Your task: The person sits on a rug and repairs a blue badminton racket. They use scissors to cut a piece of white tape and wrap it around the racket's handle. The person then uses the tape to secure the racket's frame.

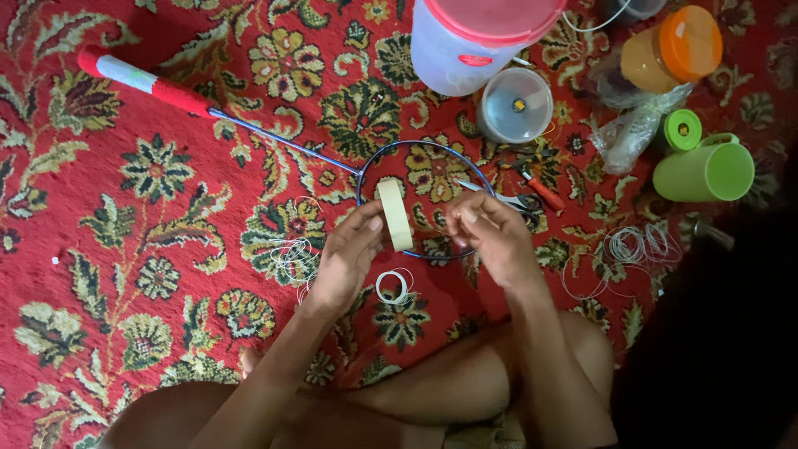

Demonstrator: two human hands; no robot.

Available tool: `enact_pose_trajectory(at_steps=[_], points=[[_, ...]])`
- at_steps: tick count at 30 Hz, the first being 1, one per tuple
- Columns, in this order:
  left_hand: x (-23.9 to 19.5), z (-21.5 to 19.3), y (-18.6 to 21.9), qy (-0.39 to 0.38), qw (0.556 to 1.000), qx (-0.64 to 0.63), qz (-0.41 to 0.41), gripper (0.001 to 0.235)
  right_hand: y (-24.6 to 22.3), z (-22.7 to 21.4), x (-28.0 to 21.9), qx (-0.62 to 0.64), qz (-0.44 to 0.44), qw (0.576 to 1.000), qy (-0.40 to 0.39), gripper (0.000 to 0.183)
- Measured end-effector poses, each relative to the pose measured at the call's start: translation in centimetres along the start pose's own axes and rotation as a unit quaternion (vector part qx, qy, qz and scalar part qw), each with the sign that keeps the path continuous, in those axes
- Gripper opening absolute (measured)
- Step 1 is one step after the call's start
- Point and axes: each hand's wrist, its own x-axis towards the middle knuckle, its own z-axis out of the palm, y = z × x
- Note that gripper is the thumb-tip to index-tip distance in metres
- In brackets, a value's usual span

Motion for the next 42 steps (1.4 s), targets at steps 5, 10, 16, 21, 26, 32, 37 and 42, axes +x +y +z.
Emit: enact_pose_trajectory(at_steps=[5, 10, 16, 21, 26, 32, 37, 42], points=[[0.3, -0.3, 0.0, -0.010, 1.000, -0.001, 0.002, 0.044, -1.1, -0.8, 0.2, -0.098, -0.015, 0.992, -0.077, 0.039], [0.4, -0.9, -0.6, -0.043, 0.999, 0.021, 0.010, 0.048, -3.4, -0.6, 0.3, -0.238, -0.027, 0.971, -0.010, 0.050], [0.6, -0.9, -0.9, -0.070, 0.997, 0.010, 0.010, 0.060, -3.6, 2.1, 1.1, -0.341, -0.245, 0.906, 0.051, 0.039], [0.3, -0.9, -0.6, -0.115, 0.991, 0.063, 0.005, 0.061, -2.1, 4.5, 0.9, -0.428, -0.317, 0.839, -0.109, 0.034], [0.3, -1.1, -0.4, -0.111, 0.992, 0.057, -0.015, 0.060, -0.9, 4.4, 0.8, -0.417, -0.297, 0.853, -0.100, 0.016], [-0.1, -0.3, 0.6, -0.068, 0.979, 0.186, 0.041, 0.047, -0.9, 3.8, 1.0, -0.385, -0.278, 0.876, -0.079, 0.003], [-0.5, 1.8, 4.5, -0.150, 0.842, 0.399, 0.330, 0.079, -1.2, 4.0, 0.8, -0.331, -0.233, 0.913, -0.051, 0.007], [-1.1, 2.0, 4.0, -0.185, 0.837, 0.498, 0.131, 0.095, -1.2, 4.4, 0.6, -0.338, -0.268, 0.902, -0.003, 0.007]])
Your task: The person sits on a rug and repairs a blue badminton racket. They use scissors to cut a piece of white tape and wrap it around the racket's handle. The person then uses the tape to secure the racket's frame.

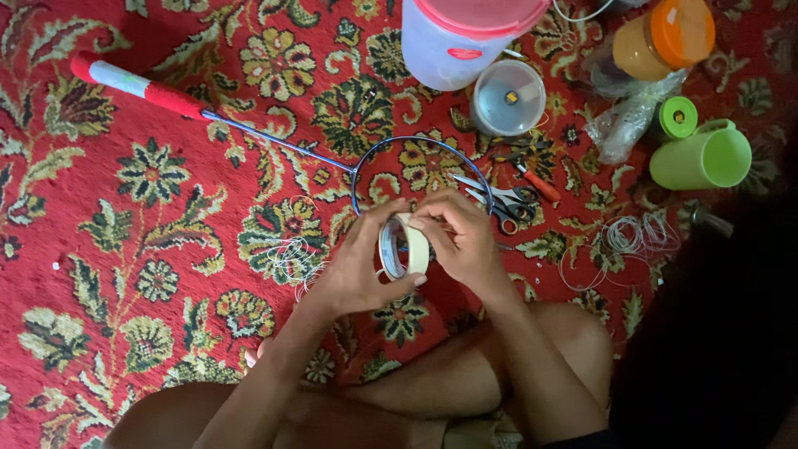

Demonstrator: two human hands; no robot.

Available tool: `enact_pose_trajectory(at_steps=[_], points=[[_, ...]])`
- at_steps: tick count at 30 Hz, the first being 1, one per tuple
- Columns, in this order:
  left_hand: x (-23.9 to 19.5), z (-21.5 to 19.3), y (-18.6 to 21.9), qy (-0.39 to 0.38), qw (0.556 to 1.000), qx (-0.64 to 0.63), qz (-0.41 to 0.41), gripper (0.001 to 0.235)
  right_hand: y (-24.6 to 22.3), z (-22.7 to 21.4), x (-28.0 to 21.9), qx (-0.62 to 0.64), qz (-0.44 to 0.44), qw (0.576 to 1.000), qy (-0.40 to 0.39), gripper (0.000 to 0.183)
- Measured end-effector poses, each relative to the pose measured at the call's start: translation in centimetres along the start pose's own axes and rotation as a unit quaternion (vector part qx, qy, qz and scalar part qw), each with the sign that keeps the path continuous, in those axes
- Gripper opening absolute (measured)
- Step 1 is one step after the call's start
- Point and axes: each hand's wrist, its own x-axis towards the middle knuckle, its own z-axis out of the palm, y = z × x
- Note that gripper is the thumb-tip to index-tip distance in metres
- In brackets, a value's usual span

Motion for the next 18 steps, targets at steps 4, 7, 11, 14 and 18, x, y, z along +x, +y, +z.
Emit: enact_pose_trajectory(at_steps=[4, 7, 11, 14, 18], points=[[0.0, 0.5, -1.2, 0.018, 1.000, -0.001, 0.000, 0.085, 0.6, -0.4, -0.1, -0.006, -0.003, 1.000, 0.003, 0.004], [-0.1, 1.1, -2.5, 0.039, 0.999, 0.022, 0.026, 0.074, 0.3, -0.6, 0.0, -0.028, -0.014, 0.999, 0.013, 0.006], [0.4, 0.3, -0.6, 0.004, 0.996, 0.030, -0.085, 0.063, -0.1, -1.3, 0.4, -0.035, -0.001, 0.999, -0.007, 0.009], [0.9, -0.7, 1.8, -0.059, 0.979, 0.034, -0.192, 0.062, -0.2, -1.5, 0.3, -0.022, 0.012, 1.000, -0.002, 0.009], [1.1, -0.9, 4.1, -0.120, 0.952, -0.046, -0.277, 0.063, -0.5, -2.0, 0.7, 0.002, 0.044, 0.999, 0.000, 0.012]])
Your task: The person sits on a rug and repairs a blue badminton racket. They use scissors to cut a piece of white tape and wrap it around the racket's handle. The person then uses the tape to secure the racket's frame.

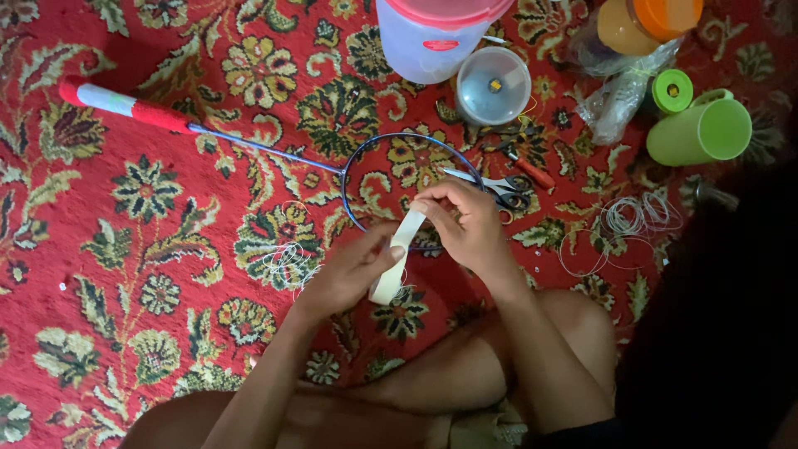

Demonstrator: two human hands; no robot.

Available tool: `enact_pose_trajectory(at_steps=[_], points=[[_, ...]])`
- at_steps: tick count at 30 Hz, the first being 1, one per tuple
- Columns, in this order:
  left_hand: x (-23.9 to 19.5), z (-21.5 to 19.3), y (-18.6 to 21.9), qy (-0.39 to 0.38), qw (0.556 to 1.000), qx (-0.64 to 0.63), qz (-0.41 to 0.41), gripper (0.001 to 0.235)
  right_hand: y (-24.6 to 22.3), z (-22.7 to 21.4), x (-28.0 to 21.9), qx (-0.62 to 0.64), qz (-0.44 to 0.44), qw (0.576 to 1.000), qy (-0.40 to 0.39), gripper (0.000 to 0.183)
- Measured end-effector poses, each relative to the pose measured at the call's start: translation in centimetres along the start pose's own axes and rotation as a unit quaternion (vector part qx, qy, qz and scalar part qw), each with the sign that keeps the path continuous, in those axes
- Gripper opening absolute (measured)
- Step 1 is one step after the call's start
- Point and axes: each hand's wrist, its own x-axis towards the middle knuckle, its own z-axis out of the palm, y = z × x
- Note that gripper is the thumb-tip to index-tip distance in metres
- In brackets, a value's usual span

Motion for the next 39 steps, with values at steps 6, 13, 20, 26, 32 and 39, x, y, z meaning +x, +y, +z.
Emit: enact_pose_trajectory(at_steps=[6, 13, 20, 26, 32, 39], points=[[1.7, 1.4, -4.5, -0.054, 0.994, -0.053, 0.084, 0.082, 0.2, -0.8, 0.2, 0.057, 0.007, 0.998, -0.016, 0.008], [2.0, 2.3, -4.6, -0.050, 0.985, -0.094, 0.136, 0.063, 1.1, -1.6, -0.1, 0.078, 0.050, 0.996, -0.002, 0.025], [2.4, 2.4, -5.4, -0.007, 0.984, -0.067, 0.165, 0.056, 1.4, -1.9, -0.1, 0.128, 0.111, 0.985, -0.015, 0.037], [2.5, 2.7, -6.0, 0.022, 0.975, -0.099, 0.196, 0.076, 0.8, -2.5, 0.1, 0.102, 0.104, 0.989, -0.031, 0.032], [2.2, 2.8, -5.4, 0.030, 0.971, -0.126, 0.203, 0.081, 1.3, -1.8, 0.0, 0.066, 0.066, 0.996, -0.010, 0.033], [1.8, 2.3, -4.6, 0.019, 0.980, -0.098, 0.173, 0.078, 1.3, -1.4, 0.0, 0.026, 0.034, 0.999, 0.003, 0.030]])
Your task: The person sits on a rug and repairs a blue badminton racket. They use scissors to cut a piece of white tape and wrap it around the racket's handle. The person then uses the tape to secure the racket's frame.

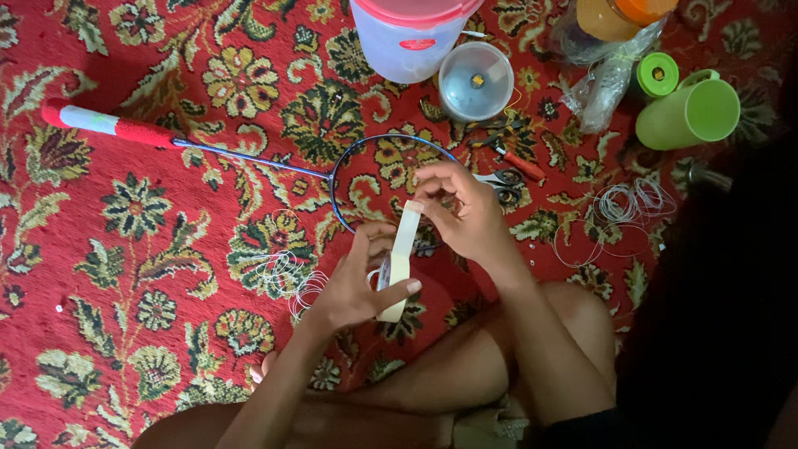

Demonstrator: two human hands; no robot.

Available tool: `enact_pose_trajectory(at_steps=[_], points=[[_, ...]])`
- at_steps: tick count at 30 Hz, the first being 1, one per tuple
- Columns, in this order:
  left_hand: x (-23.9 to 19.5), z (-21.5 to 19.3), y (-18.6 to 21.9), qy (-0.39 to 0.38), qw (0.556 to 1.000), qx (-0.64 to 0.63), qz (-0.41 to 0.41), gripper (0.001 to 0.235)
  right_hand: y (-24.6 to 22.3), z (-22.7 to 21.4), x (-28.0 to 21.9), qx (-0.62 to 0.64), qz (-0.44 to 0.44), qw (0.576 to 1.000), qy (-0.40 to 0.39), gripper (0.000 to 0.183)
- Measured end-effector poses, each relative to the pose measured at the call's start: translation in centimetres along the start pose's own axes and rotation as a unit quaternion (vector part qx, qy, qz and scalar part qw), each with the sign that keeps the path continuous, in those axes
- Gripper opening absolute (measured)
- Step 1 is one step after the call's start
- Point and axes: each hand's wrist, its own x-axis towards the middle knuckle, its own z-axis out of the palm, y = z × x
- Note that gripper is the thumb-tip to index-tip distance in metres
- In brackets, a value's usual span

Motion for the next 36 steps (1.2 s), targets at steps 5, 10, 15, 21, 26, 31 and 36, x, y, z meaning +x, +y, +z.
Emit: enact_pose_trajectory(at_steps=[5, 10, 15, 21, 26, 31, 36], points=[[-0.3, 0.1, -0.3, 0.006, 0.999, 0.018, 0.045, 0.078, -0.5, -0.2, -0.1, 0.039, 0.022, 0.999, -0.022, 0.032], [-0.4, 0.2, -0.3, 0.010, 0.996, -0.019, 0.091, 0.086, -0.5, -0.2, -0.1, 0.049, 0.032, 0.998, -0.038, 0.032], [-0.4, 0.4, 0.5, 0.000, 0.990, 0.001, 0.140, 0.080, -0.4, -0.2, -0.1, 0.049, 0.026, 0.997, -0.056, 0.036], [-0.2, 0.2, 0.6, 0.005, 0.987, 0.035, 0.157, 0.077, -0.2, -0.3, -0.2, 0.039, 0.035, 0.997, -0.062, 0.041], [-0.1, 0.1, -0.2, -0.014, 0.991, 0.017, 0.135, 0.079, -0.4, -0.5, -0.2, 0.008, 0.077, 0.996, -0.036, 0.036], [-0.3, 0.8, 0.0, -0.018, 0.992, 0.010, 0.127, 0.082, 2.5, -6.9, 0.1, -0.186, 0.094, 0.975, 0.071, 0.031], [-0.1, 0.3, -0.1, 0.007, 0.991, 0.007, 0.134, 0.092, 7.4, -12.4, -3.5, -0.313, 0.276, 0.909, 0.004, 0.027]])
